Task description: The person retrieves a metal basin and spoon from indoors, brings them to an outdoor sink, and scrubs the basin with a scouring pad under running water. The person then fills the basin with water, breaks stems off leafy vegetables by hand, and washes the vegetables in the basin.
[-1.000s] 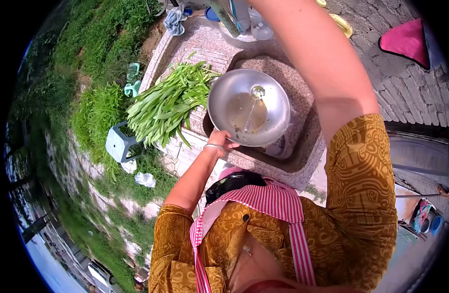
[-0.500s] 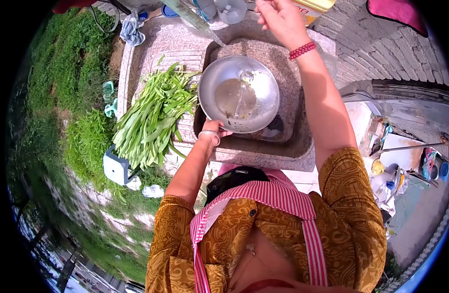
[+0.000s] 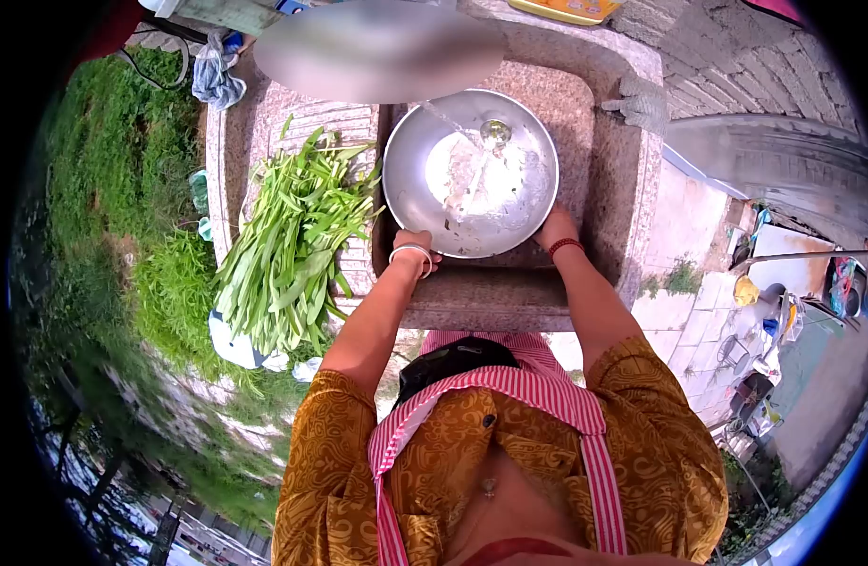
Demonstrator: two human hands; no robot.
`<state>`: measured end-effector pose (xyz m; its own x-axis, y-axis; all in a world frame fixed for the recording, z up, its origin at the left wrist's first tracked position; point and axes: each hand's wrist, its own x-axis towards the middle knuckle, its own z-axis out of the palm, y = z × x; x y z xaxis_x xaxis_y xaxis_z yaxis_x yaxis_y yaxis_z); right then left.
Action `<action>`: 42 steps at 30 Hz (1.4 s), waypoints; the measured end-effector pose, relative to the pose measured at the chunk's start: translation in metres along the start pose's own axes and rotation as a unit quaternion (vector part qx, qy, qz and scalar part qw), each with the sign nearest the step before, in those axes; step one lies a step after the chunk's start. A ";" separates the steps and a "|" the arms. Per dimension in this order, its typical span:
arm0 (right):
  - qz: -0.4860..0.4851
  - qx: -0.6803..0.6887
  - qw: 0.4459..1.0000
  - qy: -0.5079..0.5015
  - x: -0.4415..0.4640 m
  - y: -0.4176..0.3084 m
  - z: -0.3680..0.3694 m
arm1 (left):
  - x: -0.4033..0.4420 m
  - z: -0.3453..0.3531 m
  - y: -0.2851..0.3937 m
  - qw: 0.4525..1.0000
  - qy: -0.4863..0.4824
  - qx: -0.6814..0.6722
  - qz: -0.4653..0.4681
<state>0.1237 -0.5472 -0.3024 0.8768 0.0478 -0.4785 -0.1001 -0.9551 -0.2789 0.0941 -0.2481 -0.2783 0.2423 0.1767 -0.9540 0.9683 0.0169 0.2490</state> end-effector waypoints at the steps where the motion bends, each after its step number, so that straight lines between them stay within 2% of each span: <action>1: 0.073 0.035 0.997 0.015 0.002 0.001 -0.007 | -0.010 -0.003 0.003 0.998 -0.002 0.067 -0.006; 2: 0.148 0.069 0.986 0.025 -0.004 -0.003 -0.022 | -0.032 -0.006 0.009 0.994 -0.006 0.113 -0.003; 3: 0.220 0.104 0.969 0.040 -0.004 -0.004 -0.031 | -0.041 -0.009 0.013 0.974 -0.025 0.220 0.056; 4: 0.245 0.149 0.954 0.090 -0.006 0.009 -0.028 | -0.047 -0.013 0.020 0.938 -0.043 0.324 0.118; 5: 0.264 0.184 0.939 0.120 -0.009 0.017 -0.027 | -0.047 -0.016 0.025 0.887 -0.062 0.423 0.178; 6: 0.235 0.179 0.937 0.188 -0.013 0.024 -0.023 | 0.001 -0.016 0.005 0.792 -0.030 0.526 0.308; 7: 0.202 0.173 0.930 0.252 -0.020 0.027 -0.019 | -0.004 -0.011 0.013 0.798 0.007 0.488 0.353; 9: 0.206 0.261 0.899 0.287 -0.042 -0.009 -0.057 | -0.024 0.013 0.043 0.795 0.084 0.408 0.440; 10: 0.208 0.305 0.878 0.304 -0.049 -0.023 -0.069 | -0.013 0.029 0.051 0.785 0.124 0.414 0.445; 11: 0.159 0.321 0.873 0.332 -0.049 -0.025 -0.067 | -0.001 0.046 0.057 0.773 0.163 0.419 0.448; 13: 0.059 0.348 0.854 0.382 -0.046 -0.029 -0.062 | 0.010 0.072 0.065 0.757 0.154 0.463 0.434; 14: 0.044 0.430 0.836 0.338 -0.051 -0.047 -0.074 | 0.020 0.082 0.063 0.759 0.150 0.466 0.429; 17: -0.031 0.417 0.857 0.301 -0.042 -0.053 -0.066 | 0.045 0.105 0.055 0.695 0.190 0.533 0.444; 18: -0.027 0.383 0.877 0.291 -0.038 -0.051 -0.062 | 0.053 0.110 0.051 0.684 0.200 0.539 0.449; 21: 0.008 0.369 0.895 0.251 -0.028 -0.069 -0.071 | 0.059 0.109 0.061 0.774 0.159 0.483 0.377; 22: 0.038 0.356 0.911 0.206 -0.024 -0.077 -0.077 | 0.058 0.105 0.063 0.780 0.141 0.495 0.356; 24: 0.094 0.323 0.935 0.115 -0.010 -0.092 -0.087 | 0.035 0.095 0.061 0.773 0.185 0.486 0.364; 25: 0.051 0.303 0.940 0.149 0.001 -0.093 -0.081 | 0.026 0.094 0.059 0.769 0.205 0.480 0.368; 27: -0.034 0.258 0.942 0.213 0.023 -0.093 -0.061 | 0.033 0.095 0.049 0.717 0.246 0.479 0.442; 28: -0.028 0.218 0.953 0.207 0.029 -0.100 -0.064 | 0.036 0.098 0.046 0.689 0.265 0.476 0.478; 31: -0.114 0.044 0.976 0.181 0.062 -0.102 -0.055 | 0.043 0.101 0.045 0.655 0.268 0.511 0.488; 32: -0.099 -0.027 0.985 0.137 0.070 -0.103 -0.050 | 0.044 0.102 0.047 0.660 0.274 0.522 0.465; 35: -0.046 0.007 0.997 0.069 0.074 -0.109 -0.045 | 0.067 0.100 0.040 0.669 0.293 0.527 0.434; 36: -0.029 0.017 0.999 0.035 0.072 -0.112 -0.048 | 0.075 0.100 0.035 0.721 0.268 0.481 0.422; 37: -0.029 0.023 0.999 0.027 0.067 -0.109 -0.046 | 0.065 0.094 0.039 0.874 0.109 0.330 0.338; 38: -0.030 0.029 0.999 0.022 0.062 -0.106 -0.042 | 0.043 0.082 0.052 0.960 -0.056 0.154 0.228; 39: -0.032 0.035 0.999 0.015 0.056 -0.102 -0.038 | 0.024 0.072 0.061 0.971 -0.215 -0.035 0.100; 40: -0.026 0.062 0.998 0.011 0.051 -0.098 -0.033 | 0.011 0.068 0.058 0.967 -0.222 -0.083 0.096; 42: -0.006 0.150 0.988 -0.028 0.049 -0.087 -0.024 | -0.003 0.053 0.054 0.970 -0.226 -0.086 0.040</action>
<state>0.1862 -0.4688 -0.2816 0.8524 0.0832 -0.5163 -0.2312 -0.8255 -0.5148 0.1488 -0.2998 -0.2710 0.3553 -0.2638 -0.8968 0.9304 0.1924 0.3120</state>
